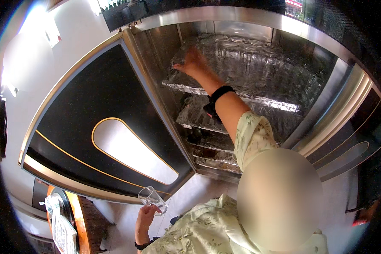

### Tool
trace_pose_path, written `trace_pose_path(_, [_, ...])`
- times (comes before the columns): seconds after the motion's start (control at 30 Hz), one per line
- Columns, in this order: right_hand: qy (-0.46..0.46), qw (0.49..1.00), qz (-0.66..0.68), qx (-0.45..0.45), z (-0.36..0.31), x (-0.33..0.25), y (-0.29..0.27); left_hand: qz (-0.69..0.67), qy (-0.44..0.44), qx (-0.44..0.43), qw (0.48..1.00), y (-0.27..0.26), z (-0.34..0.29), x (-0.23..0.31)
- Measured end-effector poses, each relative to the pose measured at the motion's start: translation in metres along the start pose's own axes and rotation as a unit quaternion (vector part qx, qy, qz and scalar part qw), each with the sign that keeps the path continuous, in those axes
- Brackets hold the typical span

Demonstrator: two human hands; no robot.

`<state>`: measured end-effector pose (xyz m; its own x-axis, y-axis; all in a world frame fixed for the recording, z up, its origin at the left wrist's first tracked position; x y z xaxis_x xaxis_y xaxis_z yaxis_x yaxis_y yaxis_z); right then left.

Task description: The person wipes glasses and a bowl with a cloth and places them into a sterilization cabinet.

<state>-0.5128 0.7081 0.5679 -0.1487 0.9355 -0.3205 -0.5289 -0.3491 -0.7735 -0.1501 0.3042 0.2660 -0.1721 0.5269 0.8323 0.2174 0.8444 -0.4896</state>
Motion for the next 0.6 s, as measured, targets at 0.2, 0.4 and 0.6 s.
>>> trace_pose_path(0.2, [-0.053,0.997,0.05,0.022,-0.061,-0.04,-0.051,0.108,0.032,0.026,0.993,-0.015,-0.006,0.022])
trace_pose_path(0.4, [-0.247,0.948,0.18,-0.088,-0.205,-0.099,-0.053,-0.087,0.087,0.003,0.992,-0.024,0.003,0.066])
trace_pose_path(0.6, [-0.202,0.927,0.246,-0.196,-0.291,-0.081,-0.016,-0.281,0.181,-0.069,0.94,-0.018,0.021,0.169])
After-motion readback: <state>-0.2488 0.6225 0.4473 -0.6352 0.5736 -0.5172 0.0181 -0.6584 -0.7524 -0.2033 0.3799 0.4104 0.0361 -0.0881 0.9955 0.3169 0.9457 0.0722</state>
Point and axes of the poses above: each hand's wrist, its own z-axis towards the middle knuckle, its own y-axis out of the palm, x = y × z, the point moved 8 cm from there along z, towards the middle knuckle, and after that the axes turned 5 degrees about z, right-handed, at the moved point
